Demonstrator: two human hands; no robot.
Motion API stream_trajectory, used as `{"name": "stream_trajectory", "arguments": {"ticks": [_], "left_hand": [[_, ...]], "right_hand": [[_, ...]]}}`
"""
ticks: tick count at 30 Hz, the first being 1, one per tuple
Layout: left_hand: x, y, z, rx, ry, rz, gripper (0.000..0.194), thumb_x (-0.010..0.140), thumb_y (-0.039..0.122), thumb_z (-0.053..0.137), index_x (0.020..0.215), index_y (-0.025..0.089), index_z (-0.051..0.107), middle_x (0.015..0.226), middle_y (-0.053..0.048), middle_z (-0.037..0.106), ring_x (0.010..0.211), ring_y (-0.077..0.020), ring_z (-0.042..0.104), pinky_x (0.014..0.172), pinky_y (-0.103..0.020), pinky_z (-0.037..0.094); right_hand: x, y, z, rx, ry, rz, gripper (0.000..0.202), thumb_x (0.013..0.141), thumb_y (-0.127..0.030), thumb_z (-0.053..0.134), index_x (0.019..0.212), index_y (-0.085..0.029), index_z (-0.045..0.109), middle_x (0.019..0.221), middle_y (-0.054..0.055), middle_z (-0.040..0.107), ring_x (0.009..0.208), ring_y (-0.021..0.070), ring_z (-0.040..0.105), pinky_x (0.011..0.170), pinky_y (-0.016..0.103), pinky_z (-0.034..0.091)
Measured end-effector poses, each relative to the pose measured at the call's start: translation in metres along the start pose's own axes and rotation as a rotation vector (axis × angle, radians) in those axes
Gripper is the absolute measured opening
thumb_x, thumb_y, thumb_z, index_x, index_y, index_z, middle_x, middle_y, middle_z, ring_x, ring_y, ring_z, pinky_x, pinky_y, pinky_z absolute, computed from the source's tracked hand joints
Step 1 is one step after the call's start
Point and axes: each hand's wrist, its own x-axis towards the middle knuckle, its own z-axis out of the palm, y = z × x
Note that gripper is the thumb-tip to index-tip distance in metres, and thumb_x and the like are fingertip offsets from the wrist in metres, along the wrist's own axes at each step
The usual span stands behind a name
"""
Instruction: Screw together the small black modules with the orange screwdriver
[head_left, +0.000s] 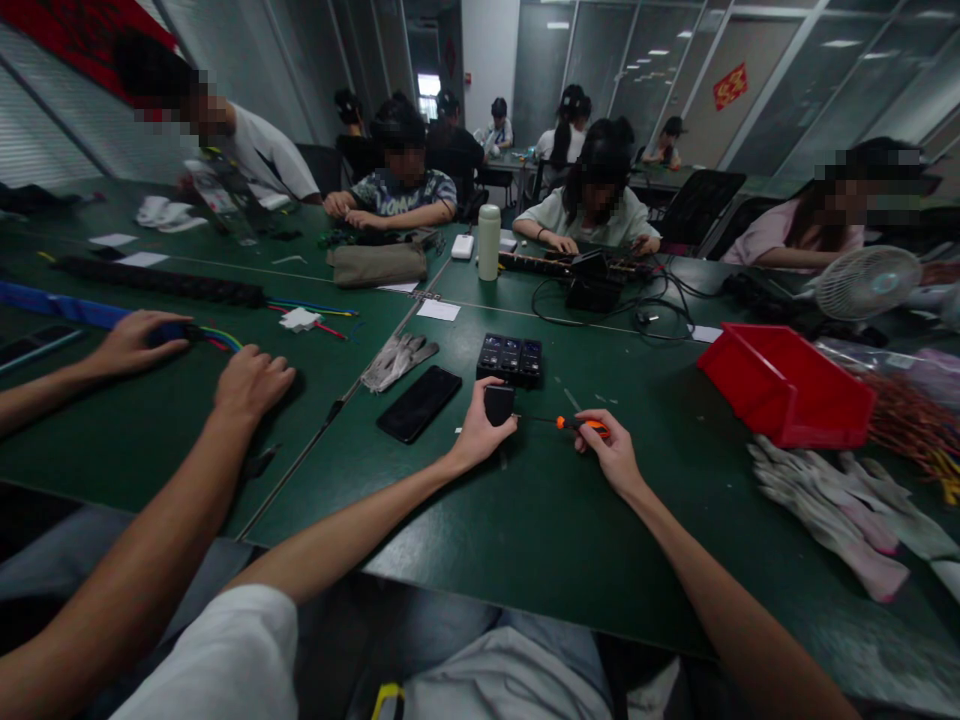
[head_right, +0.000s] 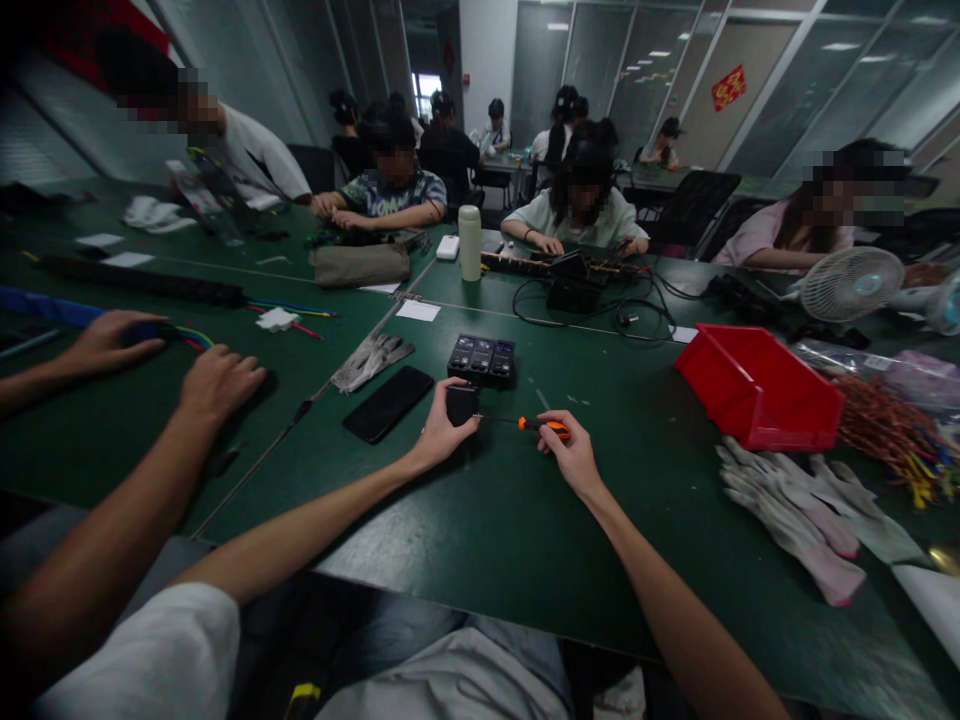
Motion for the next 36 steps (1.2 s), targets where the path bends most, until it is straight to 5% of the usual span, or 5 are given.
{"name": "stream_trajectory", "arguments": {"ticks": [8,14,23,33,36], "left_hand": [[0.001,-0.009,-0.001,0.054,-0.015,0.035,0.054,0.072,0.022,0.062,0.119,0.022,0.037,0.097,-0.001,0.047,0.079,-0.0116,0.048,0.071,-0.024,0.041],[0.002,-0.011,0.001,0.061,-0.022,0.049,0.054,0.072,0.020,0.061,0.120,0.021,0.036,0.096,-0.001,0.048,0.077,-0.0109,0.047,0.070,-0.023,0.041],[0.002,-0.012,0.001,0.063,-0.003,0.042,0.054,0.073,0.021,0.061,0.120,0.022,0.036,0.096,-0.001,0.047,0.077,-0.0108,0.048,0.069,-0.023,0.042],[0.003,-0.011,0.000,0.063,-0.018,0.047,0.053,0.073,0.021,0.061,0.120,0.021,0.036,0.095,-0.001,0.048,0.077,-0.0110,0.048,0.070,-0.023,0.042],[0.003,-0.013,0.001,0.069,-0.013,0.060,0.054,0.072,0.020,0.061,0.120,0.021,0.037,0.096,-0.002,0.048,0.079,-0.0115,0.048,0.072,-0.024,0.042]], "right_hand": [[0.000,0.003,-0.002,-0.010,0.039,-0.032,0.025,0.079,-0.032,0.064,0.099,-0.021,0.055,0.085,0.001,0.056,0.064,0.0128,0.055,0.059,0.027,0.046],[0.000,0.000,-0.001,-0.046,0.065,-0.188,0.017,0.075,-0.028,0.068,0.086,-0.021,0.057,0.094,0.004,0.057,0.093,0.0196,0.056,0.084,0.033,0.045],[-0.002,-0.001,0.002,-0.060,0.047,0.009,0.022,0.084,-0.040,0.056,0.095,-0.020,0.057,0.076,0.001,0.056,0.058,0.0117,0.053,0.055,0.026,0.046],[-0.001,-0.002,0.000,-0.049,0.091,-0.159,0.021,0.075,-0.031,0.067,0.090,-0.021,0.058,0.097,0.004,0.057,0.091,0.0189,0.057,0.078,0.032,0.049],[-0.001,-0.003,0.002,-0.028,0.075,-0.116,0.021,0.076,-0.032,0.066,0.091,-0.021,0.057,0.095,0.004,0.058,0.082,0.0171,0.058,0.069,0.029,0.050]]}}
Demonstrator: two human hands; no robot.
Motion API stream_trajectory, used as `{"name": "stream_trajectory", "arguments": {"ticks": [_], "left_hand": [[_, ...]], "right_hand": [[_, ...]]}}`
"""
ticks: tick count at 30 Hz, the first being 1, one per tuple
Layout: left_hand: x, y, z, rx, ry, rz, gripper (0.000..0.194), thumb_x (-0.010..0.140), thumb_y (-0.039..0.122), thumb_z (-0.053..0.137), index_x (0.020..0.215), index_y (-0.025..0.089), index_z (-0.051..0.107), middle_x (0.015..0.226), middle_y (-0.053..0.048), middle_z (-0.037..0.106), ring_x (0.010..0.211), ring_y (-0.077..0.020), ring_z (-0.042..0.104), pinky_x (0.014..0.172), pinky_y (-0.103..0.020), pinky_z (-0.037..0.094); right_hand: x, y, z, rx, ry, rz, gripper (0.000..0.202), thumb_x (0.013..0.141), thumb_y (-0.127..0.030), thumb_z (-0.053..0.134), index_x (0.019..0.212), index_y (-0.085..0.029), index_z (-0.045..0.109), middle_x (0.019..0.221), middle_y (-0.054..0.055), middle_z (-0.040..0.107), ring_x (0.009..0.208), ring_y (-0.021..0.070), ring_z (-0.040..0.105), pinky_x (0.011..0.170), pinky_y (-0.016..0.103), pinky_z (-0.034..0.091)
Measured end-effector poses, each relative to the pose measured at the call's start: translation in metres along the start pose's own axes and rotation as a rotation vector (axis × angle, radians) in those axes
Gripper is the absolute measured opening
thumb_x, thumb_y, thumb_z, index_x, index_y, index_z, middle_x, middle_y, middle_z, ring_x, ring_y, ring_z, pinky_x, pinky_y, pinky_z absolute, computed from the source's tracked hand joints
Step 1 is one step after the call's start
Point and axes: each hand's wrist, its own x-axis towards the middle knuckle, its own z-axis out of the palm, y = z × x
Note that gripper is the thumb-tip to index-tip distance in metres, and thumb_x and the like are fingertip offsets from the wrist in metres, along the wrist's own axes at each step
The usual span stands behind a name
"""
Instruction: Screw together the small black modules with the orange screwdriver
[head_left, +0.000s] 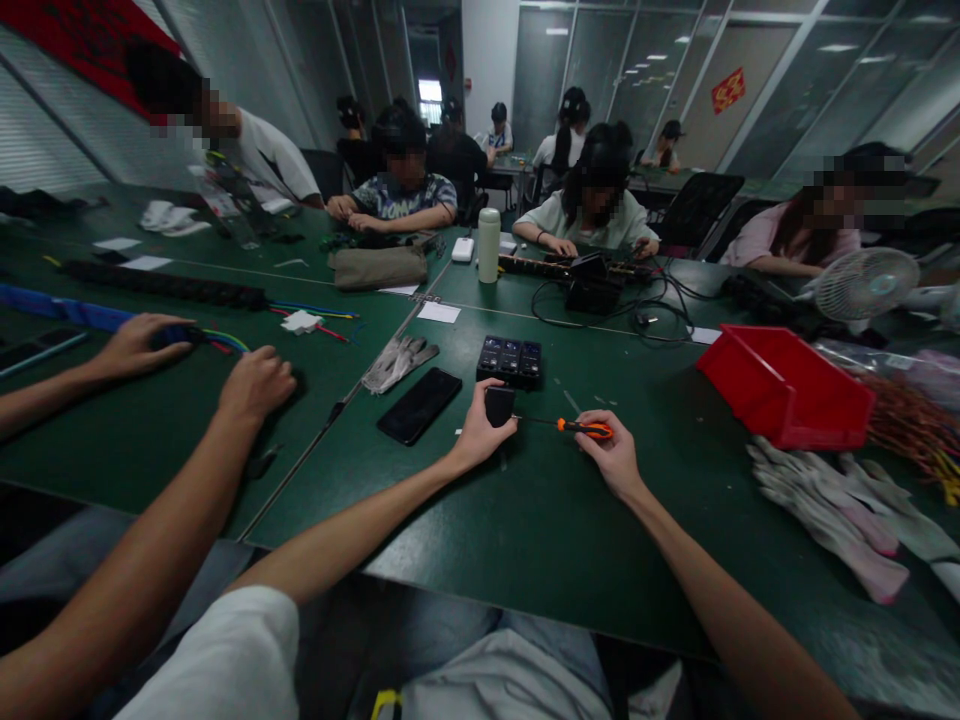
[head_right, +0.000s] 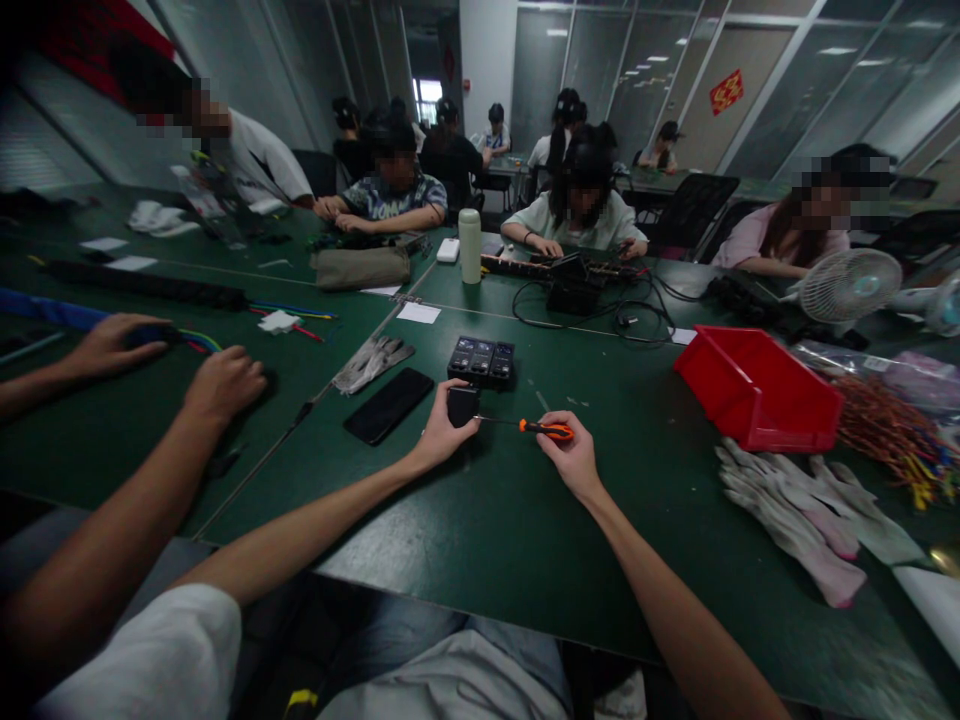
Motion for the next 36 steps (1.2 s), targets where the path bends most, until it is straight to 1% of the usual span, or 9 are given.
{"name": "stream_trajectory", "arguments": {"ticks": [3,6,10,14,17,20,24,28,36], "left_hand": [[0.0001,-0.0014,0.0004,0.003,0.008,0.005,0.054,0.072,0.020,0.061,0.120,0.022,0.036,0.097,-0.002,0.048,0.081,-0.0120,0.049,0.073,-0.025,0.042],[-0.0003,-0.0016,0.0004,0.003,0.008,-0.001,0.054,0.073,0.021,0.061,0.120,0.022,0.036,0.097,-0.002,0.048,0.079,-0.0117,0.049,0.072,-0.024,0.043],[-0.0005,-0.0004,0.0002,0.005,0.016,-0.010,0.053,0.073,0.021,0.061,0.120,0.022,0.036,0.096,-0.001,0.048,0.080,-0.0117,0.049,0.072,-0.024,0.042],[-0.0003,0.0004,-0.0001,0.008,0.021,-0.011,0.054,0.072,0.020,0.061,0.120,0.022,0.037,0.098,-0.002,0.048,0.082,-0.0118,0.049,0.073,-0.024,0.042],[-0.0002,0.0002,0.0001,0.011,0.015,-0.019,0.054,0.072,0.020,0.061,0.120,0.022,0.037,0.097,-0.002,0.048,0.080,-0.0117,0.049,0.072,-0.024,0.043],[-0.0005,-0.0001,0.0005,0.006,0.008,-0.023,0.055,0.072,0.020,0.061,0.120,0.022,0.036,0.096,-0.001,0.049,0.077,-0.0111,0.049,0.070,-0.024,0.043],[-0.0011,0.0000,0.0005,-0.007,0.006,-0.010,0.055,0.072,0.021,0.061,0.121,0.022,0.036,0.094,-0.001,0.050,0.077,-0.0112,0.050,0.071,-0.025,0.043],[-0.0013,-0.0002,0.0000,-0.023,-0.016,-0.020,0.056,0.073,0.021,0.061,0.122,0.022,0.035,0.093,-0.001,0.050,0.075,-0.0111,0.051,0.070,-0.025,0.043],[-0.0008,0.0012,-0.0001,-0.016,0.000,-0.023,0.055,0.072,0.020,0.061,0.121,0.021,0.036,0.092,-0.001,0.049,0.076,-0.0107,0.050,0.070,-0.024,0.042]], "right_hand": [[-0.0014,0.0012,0.0021,-0.001,-0.003,0.103,0.020,0.083,-0.036,0.058,0.095,-0.021,0.056,0.077,0.001,0.058,0.059,0.0125,0.054,0.053,0.026,0.045],[-0.0025,0.0022,0.0029,-0.021,0.005,0.135,0.020,0.086,-0.038,0.054,0.096,-0.021,0.056,0.067,-0.002,0.055,0.053,0.0115,0.051,0.050,0.025,0.042],[-0.0023,0.0022,0.0016,-0.019,0.017,0.087,0.024,0.081,-0.034,0.061,0.100,-0.022,0.054,0.078,0.000,0.057,0.060,0.0129,0.054,0.056,0.027,0.045],[-0.0003,0.0015,0.0014,-0.030,0.041,-0.040,0.020,0.075,-0.028,0.066,0.091,-0.021,0.056,0.091,0.003,0.056,0.082,0.0170,0.056,0.075,0.032,0.047],[0.0009,0.0002,0.0025,-0.013,0.030,-0.116,0.014,0.075,-0.024,0.065,0.084,-0.021,0.056,0.091,0.003,0.056,0.093,0.0189,0.055,0.087,0.035,0.043],[0.0008,-0.0006,0.0026,-0.028,0.028,-0.103,0.013,0.075,-0.024,0.065,0.085,-0.022,0.056,0.092,0.003,0.055,0.094,0.0197,0.055,0.088,0.036,0.043],[-0.0009,0.0002,0.0011,-0.049,0.024,-0.018,0.020,0.075,-0.029,0.066,0.090,-0.021,0.056,0.096,0.005,0.055,0.084,0.0187,0.056,0.076,0.034,0.048],[-0.0019,0.0011,0.0002,-0.017,0.013,0.067,0.025,0.075,-0.032,0.067,0.094,-0.021,0.055,0.087,0.002,0.055,0.066,0.0139,0.056,0.061,0.028,0.048],[-0.0021,-0.0011,0.0022,-0.008,-0.002,0.114,0.025,0.078,-0.036,0.064,0.094,-0.019,0.054,0.066,-0.002,0.058,0.055,0.0124,0.057,0.058,0.027,0.046]]}}
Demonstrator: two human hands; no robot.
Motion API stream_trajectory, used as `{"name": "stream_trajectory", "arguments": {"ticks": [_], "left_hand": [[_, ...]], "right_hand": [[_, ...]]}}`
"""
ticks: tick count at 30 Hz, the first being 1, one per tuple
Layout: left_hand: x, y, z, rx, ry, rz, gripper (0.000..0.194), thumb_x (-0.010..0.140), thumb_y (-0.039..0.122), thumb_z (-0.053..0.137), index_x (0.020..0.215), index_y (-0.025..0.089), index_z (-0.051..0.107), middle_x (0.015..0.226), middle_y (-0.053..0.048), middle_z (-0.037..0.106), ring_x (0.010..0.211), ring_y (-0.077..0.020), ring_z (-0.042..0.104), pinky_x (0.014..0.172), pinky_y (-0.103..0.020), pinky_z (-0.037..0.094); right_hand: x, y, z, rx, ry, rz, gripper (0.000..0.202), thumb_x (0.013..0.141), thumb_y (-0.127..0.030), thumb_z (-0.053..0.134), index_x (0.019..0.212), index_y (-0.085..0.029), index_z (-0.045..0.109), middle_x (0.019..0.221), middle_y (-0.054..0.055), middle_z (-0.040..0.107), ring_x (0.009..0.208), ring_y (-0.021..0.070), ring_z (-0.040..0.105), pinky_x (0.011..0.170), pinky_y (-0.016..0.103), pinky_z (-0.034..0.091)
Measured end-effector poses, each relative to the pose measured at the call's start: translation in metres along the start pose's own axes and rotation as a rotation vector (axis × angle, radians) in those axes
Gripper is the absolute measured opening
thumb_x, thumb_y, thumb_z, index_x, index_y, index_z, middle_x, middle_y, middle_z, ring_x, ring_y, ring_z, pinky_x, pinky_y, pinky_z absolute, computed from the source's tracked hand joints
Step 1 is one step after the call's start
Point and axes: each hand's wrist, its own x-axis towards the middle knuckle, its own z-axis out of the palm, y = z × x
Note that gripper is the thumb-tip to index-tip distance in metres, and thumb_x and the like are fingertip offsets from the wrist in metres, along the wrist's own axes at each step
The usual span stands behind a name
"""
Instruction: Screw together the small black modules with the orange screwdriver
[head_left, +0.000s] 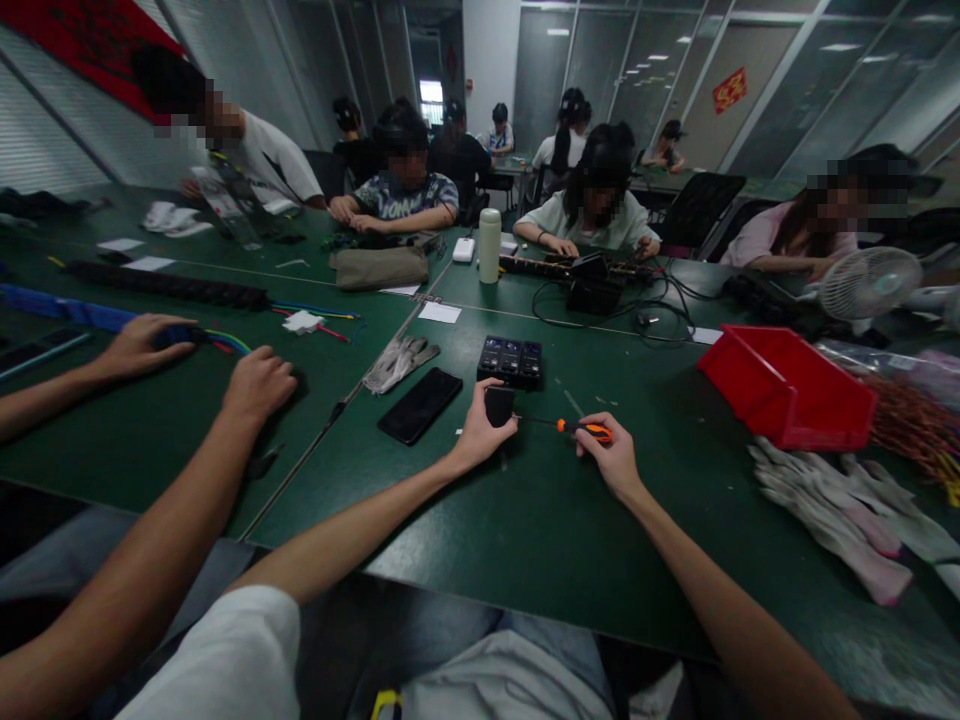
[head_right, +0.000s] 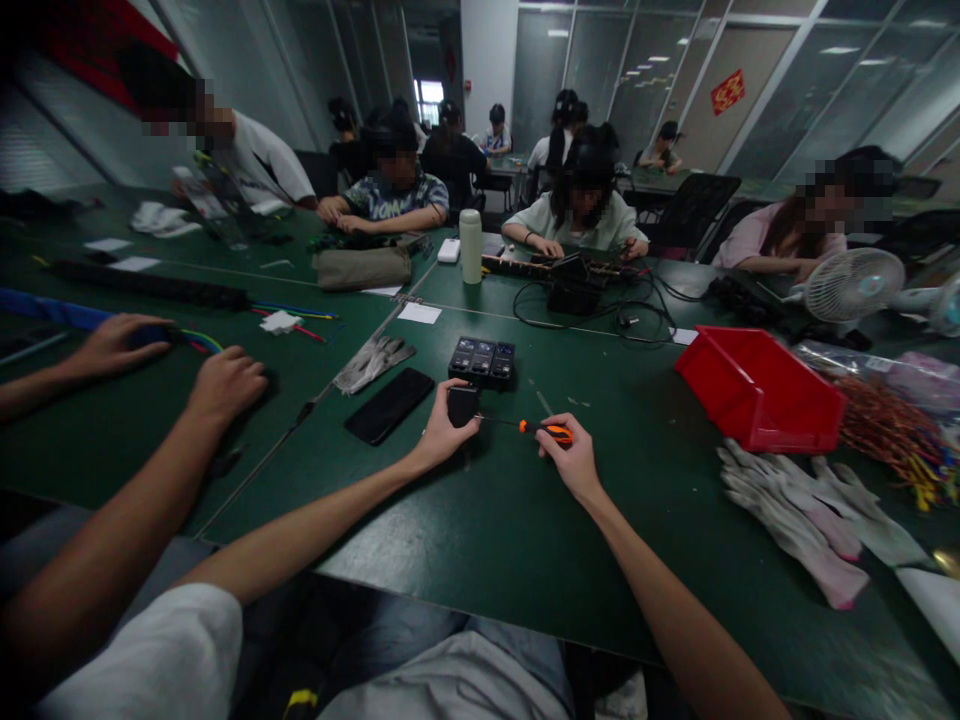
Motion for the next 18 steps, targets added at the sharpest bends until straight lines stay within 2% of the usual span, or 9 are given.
{"name": "stream_trajectory", "arguments": {"ticks": [3,13,18], "left_hand": [[-0.0005,0.0007,0.0003,-0.015,-0.014,-0.003,0.055,0.072,0.020,0.061,0.121,0.021,0.035,0.090,0.000,0.050,0.074,-0.0103,0.050,0.068,-0.024,0.042],[-0.0009,0.0013,0.0001,-0.034,-0.030,0.002,0.055,0.073,0.021,0.060,0.121,0.022,0.034,0.091,0.000,0.050,0.074,-0.0107,0.052,0.070,-0.025,0.044],[-0.0013,0.0016,-0.0003,-0.021,-0.022,-0.001,0.055,0.072,0.021,0.061,0.121,0.022,0.035,0.091,0.000,0.050,0.074,-0.0108,0.052,0.069,-0.025,0.043]], "right_hand": [[0.0000,-0.0010,0.0018,0.034,0.023,0.017,0.027,0.078,-0.038,0.064,0.094,-0.019,0.053,0.067,-0.001,0.060,0.051,0.0119,0.056,0.054,0.026,0.046],[-0.0004,-0.0025,0.0032,0.072,0.003,0.102,0.027,0.080,-0.046,0.059,0.082,-0.020,0.051,0.052,-0.004,0.057,0.037,0.0102,0.048,0.036,0.021,0.035],[-0.0003,0.0028,0.0023,0.028,-0.008,0.142,0.032,0.082,-0.050,0.054,0.074,-0.020,0.051,0.041,-0.006,0.051,0.028,0.0070,0.035,0.030,0.019,0.021]]}}
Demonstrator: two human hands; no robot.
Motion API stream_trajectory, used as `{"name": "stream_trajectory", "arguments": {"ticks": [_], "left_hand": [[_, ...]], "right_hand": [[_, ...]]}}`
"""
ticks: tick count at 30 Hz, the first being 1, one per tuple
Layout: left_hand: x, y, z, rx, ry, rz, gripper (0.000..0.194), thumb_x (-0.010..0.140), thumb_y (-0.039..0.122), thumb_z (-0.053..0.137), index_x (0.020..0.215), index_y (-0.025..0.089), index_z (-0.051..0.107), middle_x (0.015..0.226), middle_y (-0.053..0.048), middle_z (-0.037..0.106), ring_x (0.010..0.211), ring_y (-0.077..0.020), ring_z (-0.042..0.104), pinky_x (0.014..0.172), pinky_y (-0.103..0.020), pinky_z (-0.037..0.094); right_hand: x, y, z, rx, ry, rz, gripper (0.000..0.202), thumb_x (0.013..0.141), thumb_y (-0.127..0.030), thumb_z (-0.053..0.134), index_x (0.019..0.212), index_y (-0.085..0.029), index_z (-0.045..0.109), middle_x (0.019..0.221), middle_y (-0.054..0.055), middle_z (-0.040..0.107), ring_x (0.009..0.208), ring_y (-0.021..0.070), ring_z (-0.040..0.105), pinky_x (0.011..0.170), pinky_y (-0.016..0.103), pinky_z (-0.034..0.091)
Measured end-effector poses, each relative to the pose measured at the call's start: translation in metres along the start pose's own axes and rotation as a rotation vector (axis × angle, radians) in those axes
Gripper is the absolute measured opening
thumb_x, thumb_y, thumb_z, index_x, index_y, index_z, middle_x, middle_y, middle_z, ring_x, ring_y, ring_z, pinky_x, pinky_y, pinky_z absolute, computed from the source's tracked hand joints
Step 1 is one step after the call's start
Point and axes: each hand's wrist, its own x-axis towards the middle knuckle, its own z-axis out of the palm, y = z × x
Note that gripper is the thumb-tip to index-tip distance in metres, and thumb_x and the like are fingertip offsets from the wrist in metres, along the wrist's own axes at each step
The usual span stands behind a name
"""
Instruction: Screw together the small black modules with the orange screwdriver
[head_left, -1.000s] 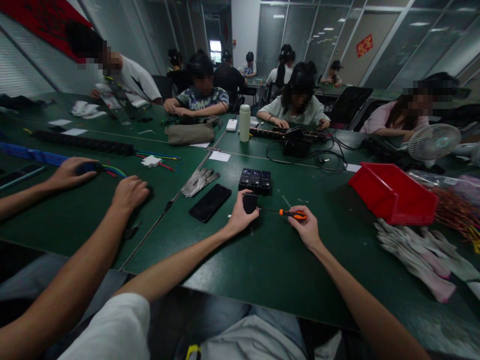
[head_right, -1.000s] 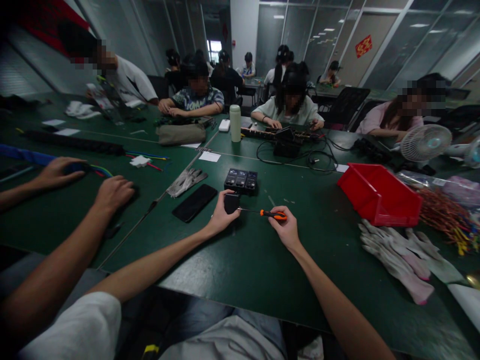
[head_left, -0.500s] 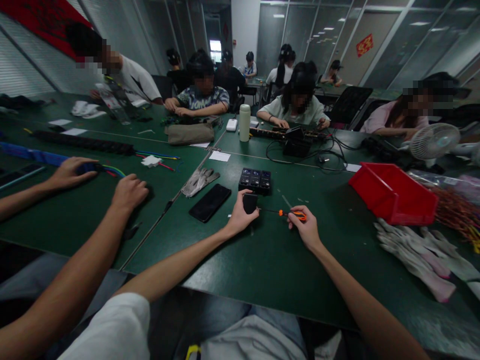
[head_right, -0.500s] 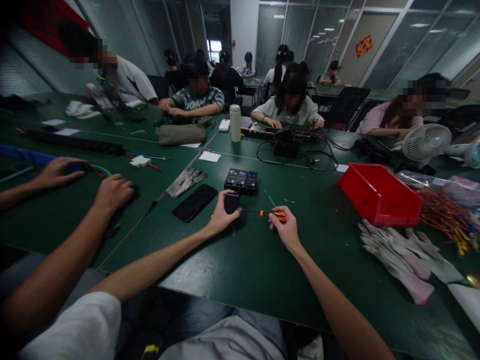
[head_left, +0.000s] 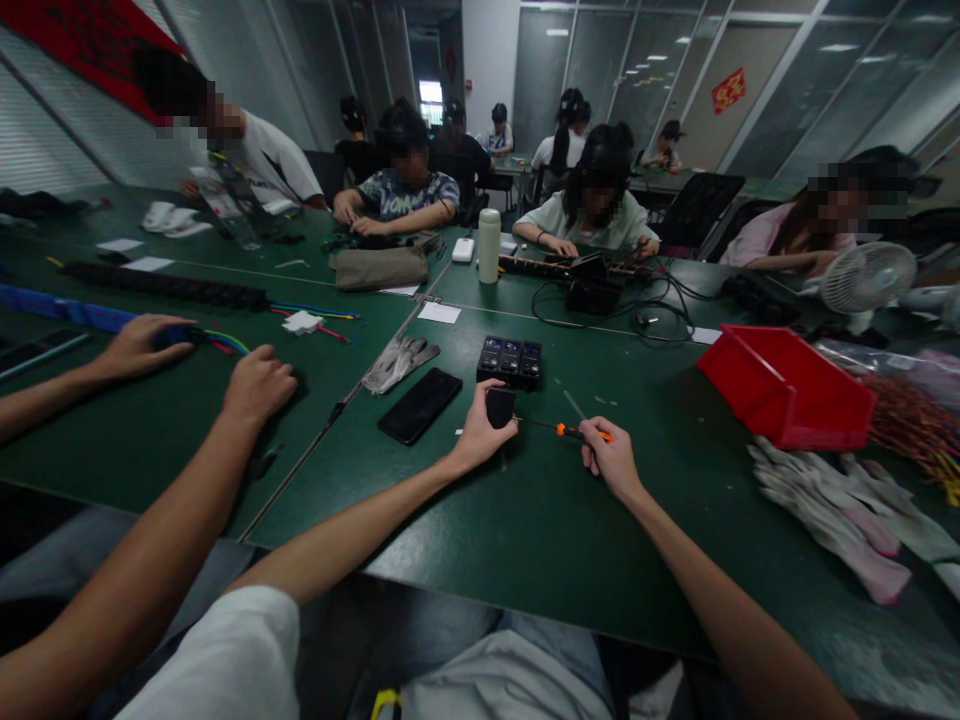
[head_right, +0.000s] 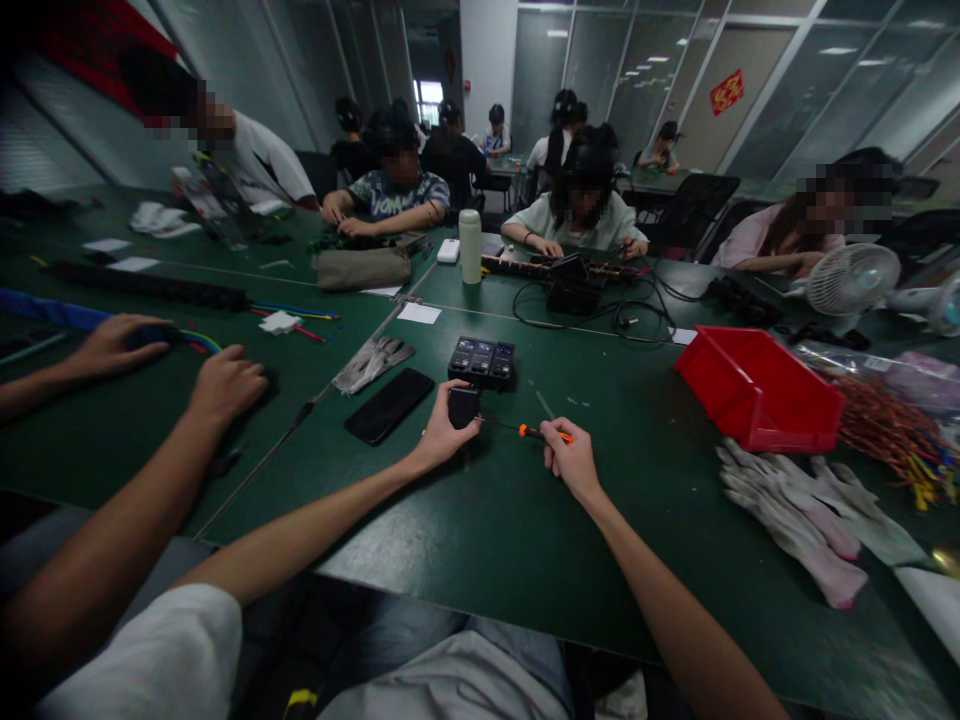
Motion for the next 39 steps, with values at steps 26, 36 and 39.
{"name": "stream_trajectory", "arguments": {"ticks": [26,36,39], "left_hand": [[0.0012,-0.0010,0.0000,0.038,0.028,-0.004,0.055,0.071,0.020,0.061,0.120,0.021,0.037,0.095,-0.002,0.049,0.078,-0.0116,0.050,0.071,-0.025,0.043],[0.0012,-0.0028,0.0002,0.029,0.016,0.013,0.055,0.072,0.020,0.061,0.121,0.021,0.036,0.094,-0.001,0.049,0.077,-0.0109,0.050,0.070,-0.024,0.042],[0.0014,-0.0035,0.0007,0.023,0.004,0.017,0.055,0.072,0.019,0.061,0.121,0.021,0.036,0.093,0.000,0.049,0.076,-0.0104,0.049,0.070,-0.023,0.042]], "right_hand": [[0.0013,-0.0030,-0.0036,-0.084,0.011,-0.358,0.010,0.074,-0.021,0.064,0.072,-0.021,0.055,0.093,0.004,0.057,0.088,0.0193,0.056,0.082,0.035,0.043],[-0.0016,-0.0046,-0.0006,-0.026,-0.005,-0.135,0.022,0.080,-0.039,0.061,0.087,-0.019,0.055,0.062,-0.002,0.058,0.049,0.0120,0.053,0.049,0.024,0.042],[-0.0008,-0.0034,0.0001,-0.003,-0.011,-0.079,0.025,0.083,-0.043,0.056,0.084,-0.019,0.053,0.051,-0.004,0.055,0.040,0.0100,0.047,0.040,0.021,0.036]]}}
